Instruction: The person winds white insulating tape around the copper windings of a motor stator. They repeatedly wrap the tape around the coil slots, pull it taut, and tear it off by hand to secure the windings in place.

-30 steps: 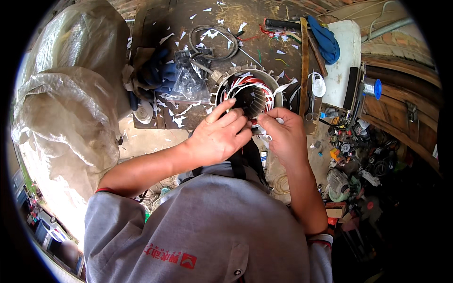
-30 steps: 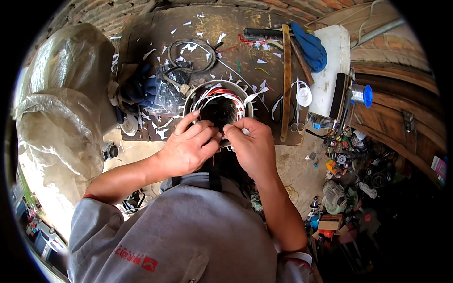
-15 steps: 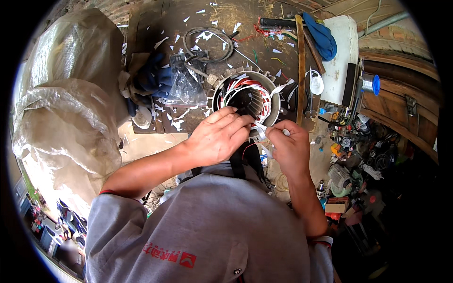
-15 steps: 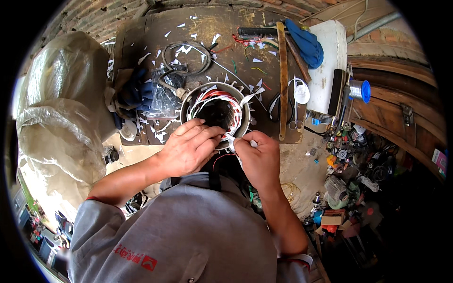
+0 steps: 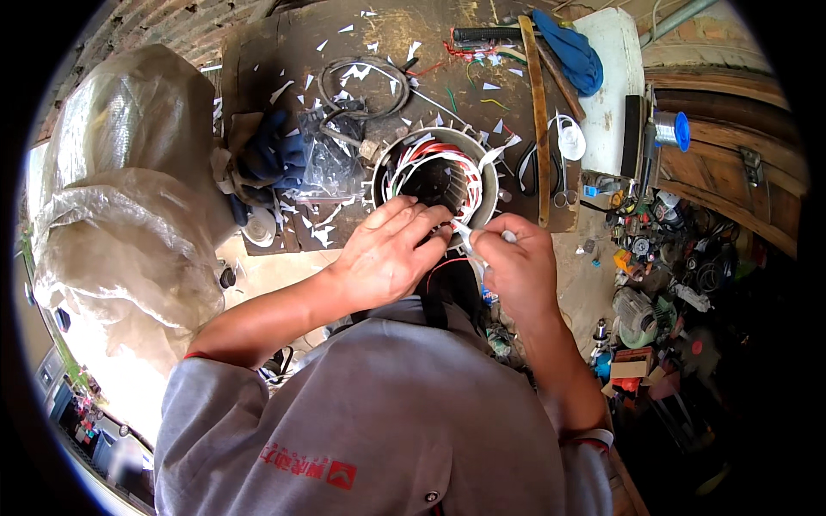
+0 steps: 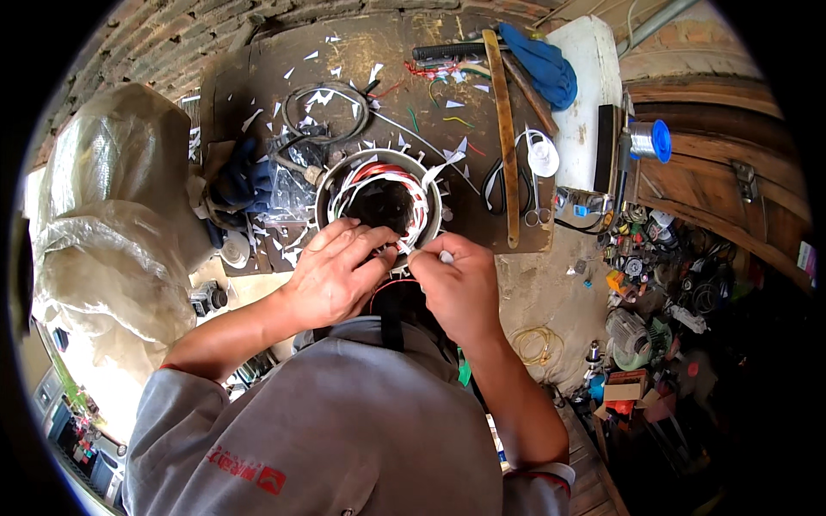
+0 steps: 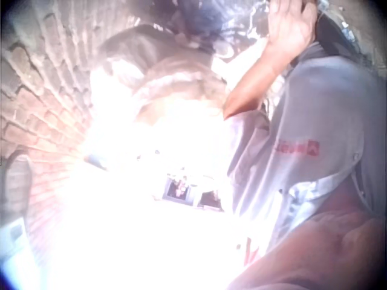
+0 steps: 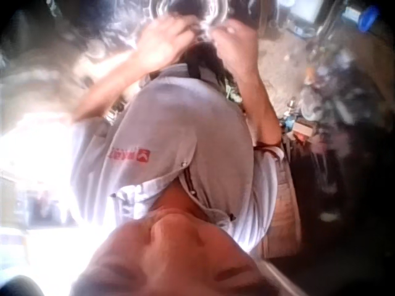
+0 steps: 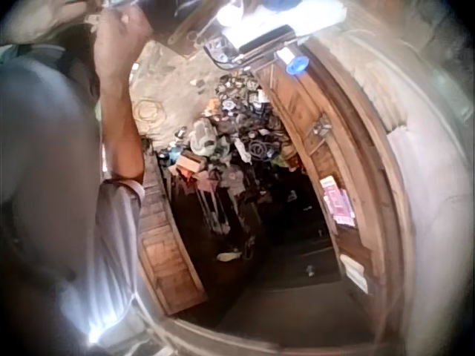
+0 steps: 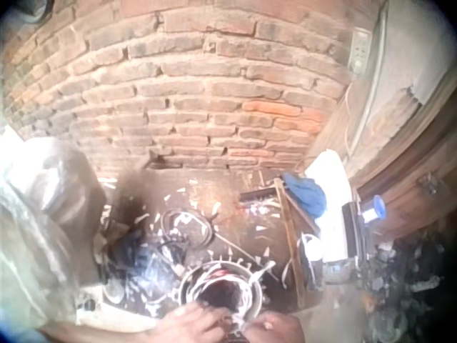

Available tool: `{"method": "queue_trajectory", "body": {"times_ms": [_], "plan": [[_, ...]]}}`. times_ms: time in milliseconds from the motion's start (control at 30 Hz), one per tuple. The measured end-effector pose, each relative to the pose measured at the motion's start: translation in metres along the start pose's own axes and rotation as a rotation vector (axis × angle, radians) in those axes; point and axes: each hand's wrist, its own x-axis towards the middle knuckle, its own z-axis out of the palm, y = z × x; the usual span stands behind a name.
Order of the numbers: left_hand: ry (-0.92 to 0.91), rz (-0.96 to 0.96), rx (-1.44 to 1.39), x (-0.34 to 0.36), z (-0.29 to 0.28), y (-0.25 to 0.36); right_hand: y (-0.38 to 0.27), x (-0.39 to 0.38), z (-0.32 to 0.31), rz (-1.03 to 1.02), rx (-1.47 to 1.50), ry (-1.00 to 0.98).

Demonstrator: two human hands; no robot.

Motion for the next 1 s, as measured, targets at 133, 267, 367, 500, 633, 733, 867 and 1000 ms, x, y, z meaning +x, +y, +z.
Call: {"method": "queue_trajectory", "body": {"times_ms": [133, 267, 367, 500, 633, 733, 867, 1000], "plan": [[-0.005, -0.002, 0.001, 0.001, -0.005, 0.0, 0.005, -0.007, 0.0, 0.013, -0.001, 0.02], [0.027, 0.047, -0.014, 0.001, -0.002, -0.003, 0.023, -0.009, -0.006, -0.049, -0.047, 0.066], [0.066, 0.052, -0.027, 0.002, 0.002, -0.003, 0.037, -0.014, 0.0, -0.179, -0.11, 0.159], [0.053, 0.04, -0.072, 0.002, 0.002, -0.005, 0.056, -0.014, 0.017, -0.378, -0.108, 0.321], [0.012, -0.003, -0.046, 0.003, -0.001, 0.001, 0.061, -0.012, 0.018, -0.383, -0.139, 0.372], [0.024, 0.05, -0.027, 0.004, 0.0, 0.002, 0.067, -0.011, 0.018, -0.349, -0.08, 0.382], [0.019, 0.106, 0.058, 0.002, 0.003, 0.001, 0.097, -0.012, 0.024, -0.463, 0.169, 0.349], [-0.032, 0.118, 0.106, 0.002, 0.0, 0.001, 0.112, -0.003, 0.031, -0.607, -0.136, 0.381]]}}
